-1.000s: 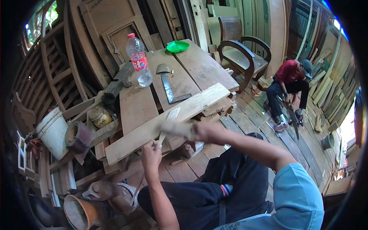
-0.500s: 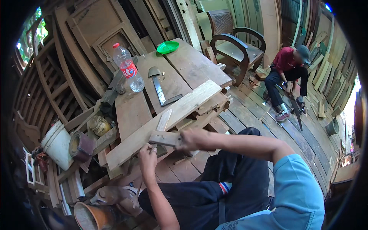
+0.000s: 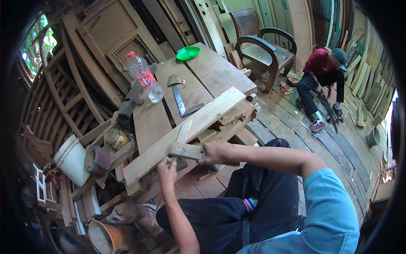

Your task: The person smooths a shaped wooden piece with a wooden block tool, then rubs and touches the surface and edges of the wooden piece with their fingers.

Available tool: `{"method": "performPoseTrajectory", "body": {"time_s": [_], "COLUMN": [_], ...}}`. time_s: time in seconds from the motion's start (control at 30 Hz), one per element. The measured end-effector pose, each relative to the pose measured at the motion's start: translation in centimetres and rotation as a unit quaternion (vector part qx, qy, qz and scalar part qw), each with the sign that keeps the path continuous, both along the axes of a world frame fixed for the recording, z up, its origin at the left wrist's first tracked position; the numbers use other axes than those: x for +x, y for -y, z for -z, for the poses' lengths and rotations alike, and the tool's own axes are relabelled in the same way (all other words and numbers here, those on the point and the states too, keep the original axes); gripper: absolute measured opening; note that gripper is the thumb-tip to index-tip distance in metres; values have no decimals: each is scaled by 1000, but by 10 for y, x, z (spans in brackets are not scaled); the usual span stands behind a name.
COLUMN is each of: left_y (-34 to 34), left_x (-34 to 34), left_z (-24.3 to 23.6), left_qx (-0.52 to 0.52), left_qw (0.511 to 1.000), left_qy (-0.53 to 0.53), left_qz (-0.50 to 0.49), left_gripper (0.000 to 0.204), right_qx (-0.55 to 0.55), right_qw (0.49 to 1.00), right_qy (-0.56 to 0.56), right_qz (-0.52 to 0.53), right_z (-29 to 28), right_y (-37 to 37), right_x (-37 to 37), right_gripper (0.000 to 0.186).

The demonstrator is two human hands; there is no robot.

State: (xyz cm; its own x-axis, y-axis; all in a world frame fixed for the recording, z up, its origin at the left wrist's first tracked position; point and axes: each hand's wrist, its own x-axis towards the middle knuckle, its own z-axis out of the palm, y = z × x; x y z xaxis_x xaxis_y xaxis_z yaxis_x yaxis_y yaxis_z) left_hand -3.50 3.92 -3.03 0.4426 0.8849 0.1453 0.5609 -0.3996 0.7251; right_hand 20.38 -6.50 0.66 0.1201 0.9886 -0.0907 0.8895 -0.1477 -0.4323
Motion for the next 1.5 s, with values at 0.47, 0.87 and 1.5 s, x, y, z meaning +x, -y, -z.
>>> {"method": "performPoseTrajectory", "body": {"time_s": [0.47,0.87,1.5], "left_y": [9,21,26], "left_x": [-1,16,23], "left_z": [-21,-22,-23], "left_qx": [183,241,249], "left_qw": [981,968,966], "left_qy": [-48,-52,-64], "left_qz": [-36,46,33], "left_gripper": [18,25,26], "right_qx": [137,319,304], "right_qw": [961,936,946], "right_qy": [126,127,67], "right_qz": [202,79,95], "right_z": [-1,51,53], "right_y": [-42,8,9], "right_x": [56,-5,-11], "right_gripper": [66,67,69]}}
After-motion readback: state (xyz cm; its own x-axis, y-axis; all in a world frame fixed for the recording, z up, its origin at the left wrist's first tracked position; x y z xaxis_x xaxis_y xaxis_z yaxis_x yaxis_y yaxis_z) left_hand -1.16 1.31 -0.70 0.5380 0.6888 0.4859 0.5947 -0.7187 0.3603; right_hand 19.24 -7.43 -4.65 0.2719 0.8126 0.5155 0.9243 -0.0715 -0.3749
